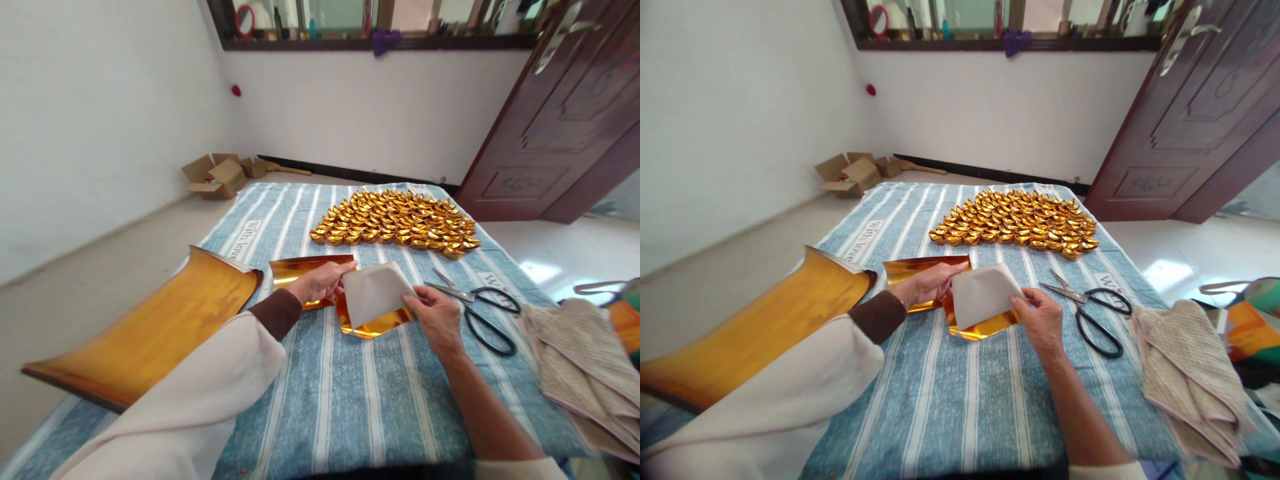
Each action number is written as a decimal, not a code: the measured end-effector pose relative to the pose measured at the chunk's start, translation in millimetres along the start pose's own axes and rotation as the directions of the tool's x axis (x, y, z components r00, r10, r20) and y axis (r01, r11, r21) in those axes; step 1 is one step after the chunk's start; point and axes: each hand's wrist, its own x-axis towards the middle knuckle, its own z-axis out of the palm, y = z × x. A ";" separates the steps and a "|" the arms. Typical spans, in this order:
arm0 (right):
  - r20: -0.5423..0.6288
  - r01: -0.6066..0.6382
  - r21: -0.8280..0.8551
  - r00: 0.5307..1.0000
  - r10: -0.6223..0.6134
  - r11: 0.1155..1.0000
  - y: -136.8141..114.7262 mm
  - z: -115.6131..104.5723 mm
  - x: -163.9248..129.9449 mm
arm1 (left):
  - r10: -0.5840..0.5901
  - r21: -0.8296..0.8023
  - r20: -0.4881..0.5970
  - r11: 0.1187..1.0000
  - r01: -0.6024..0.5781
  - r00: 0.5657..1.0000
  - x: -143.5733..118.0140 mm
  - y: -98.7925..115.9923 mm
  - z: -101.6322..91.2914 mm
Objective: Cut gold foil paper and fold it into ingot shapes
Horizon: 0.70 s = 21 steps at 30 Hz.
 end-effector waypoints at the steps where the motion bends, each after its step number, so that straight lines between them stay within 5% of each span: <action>1: -0.008 -0.007 0.029 1.000 0.007 1.000 -0.3 -1.2 -0.8 | 0.001 0.009 0.014 1.000 -0.001 1.000 -2.7 0.3 -0.2; 7: 0.051 -0.062 0.404 0.998 0.045 0.913 -6.2 -7.8 -11.8 | 0.043 0.189 0.015 0.981 -0.045 0.999 -17.9 -0.6 7.3; 13: 0.101 -0.119 0.520 0.992 0.078 0.846 -10.9 -25.4 -24.4 | 0.130 0.162 -0.142 0.981 -0.107 0.981 -12.5 -4.2 5.2; 21: -0.270 0.173 0.490 0.962 -0.039 0.855 -23.7 -60.2 -27.4 | 0.117 -0.003 -0.335 0.992 -0.125 0.935 -20.9 0.1 -15.1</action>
